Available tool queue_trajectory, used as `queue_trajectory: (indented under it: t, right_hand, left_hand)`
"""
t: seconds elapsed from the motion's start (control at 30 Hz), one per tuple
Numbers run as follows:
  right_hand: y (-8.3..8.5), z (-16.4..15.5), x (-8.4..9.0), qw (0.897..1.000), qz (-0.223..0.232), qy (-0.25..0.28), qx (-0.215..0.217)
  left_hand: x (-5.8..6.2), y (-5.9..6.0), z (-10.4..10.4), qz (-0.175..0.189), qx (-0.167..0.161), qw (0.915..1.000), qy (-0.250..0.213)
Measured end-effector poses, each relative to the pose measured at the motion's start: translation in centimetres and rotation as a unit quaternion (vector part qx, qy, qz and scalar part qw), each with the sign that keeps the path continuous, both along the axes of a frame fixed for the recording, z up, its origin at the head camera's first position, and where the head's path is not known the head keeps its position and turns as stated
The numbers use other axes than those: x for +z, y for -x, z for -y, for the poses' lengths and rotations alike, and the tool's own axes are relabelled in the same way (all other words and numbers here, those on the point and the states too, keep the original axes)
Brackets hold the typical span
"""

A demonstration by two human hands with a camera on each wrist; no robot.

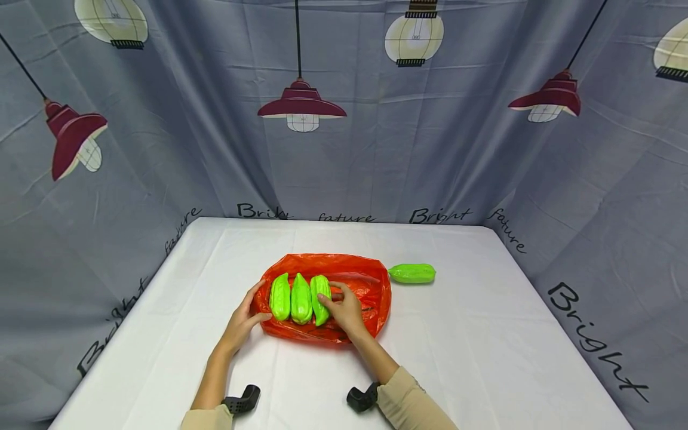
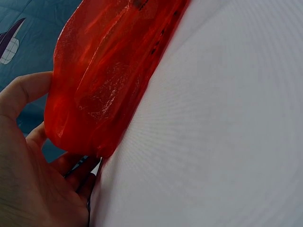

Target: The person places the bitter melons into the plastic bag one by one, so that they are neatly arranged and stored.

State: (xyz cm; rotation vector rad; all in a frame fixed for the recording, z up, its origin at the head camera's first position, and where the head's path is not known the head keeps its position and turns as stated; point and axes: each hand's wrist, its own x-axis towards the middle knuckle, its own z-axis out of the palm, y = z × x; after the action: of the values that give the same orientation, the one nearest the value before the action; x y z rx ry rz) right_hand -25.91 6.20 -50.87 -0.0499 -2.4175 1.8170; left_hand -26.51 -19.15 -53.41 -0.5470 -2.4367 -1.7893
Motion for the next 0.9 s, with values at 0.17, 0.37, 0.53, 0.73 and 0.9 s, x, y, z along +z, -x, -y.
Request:
queue_trajectory:
  t: [0.17,0.37,0.53,0.73,0.9]
  right_hand:
    - [0.0,0.0,-0.1,1.000,0.005,-0.002,0.005]
    - [0.0,-0.1,-0.1,1.000,0.005,-0.003,0.006]
    - [0.1,-0.2,-0.1,1.000,0.005,0.000,0.009]
    - [0.0,-0.2,0.0,1.000,0.003,-0.001,0.008]
    - [0.0,-0.3,-0.1,1.000,0.006,-0.005,0.009]
  left_hand:
    - [0.0,0.0,0.0,0.007,0.002,1.0000,-0.003]
    - [2.5,-1.4,-0.6,0.009,-0.005,0.9999,-0.005]
    - [1.6,-0.8,-0.4,0.004,-0.002,1.0000,0.001]
    - [0.0,0.0,-0.1,-0.014,0.007,0.9999,0.004]
    - [0.0,-0.1,0.0,-0.003,0.002,1.0000,0.000]
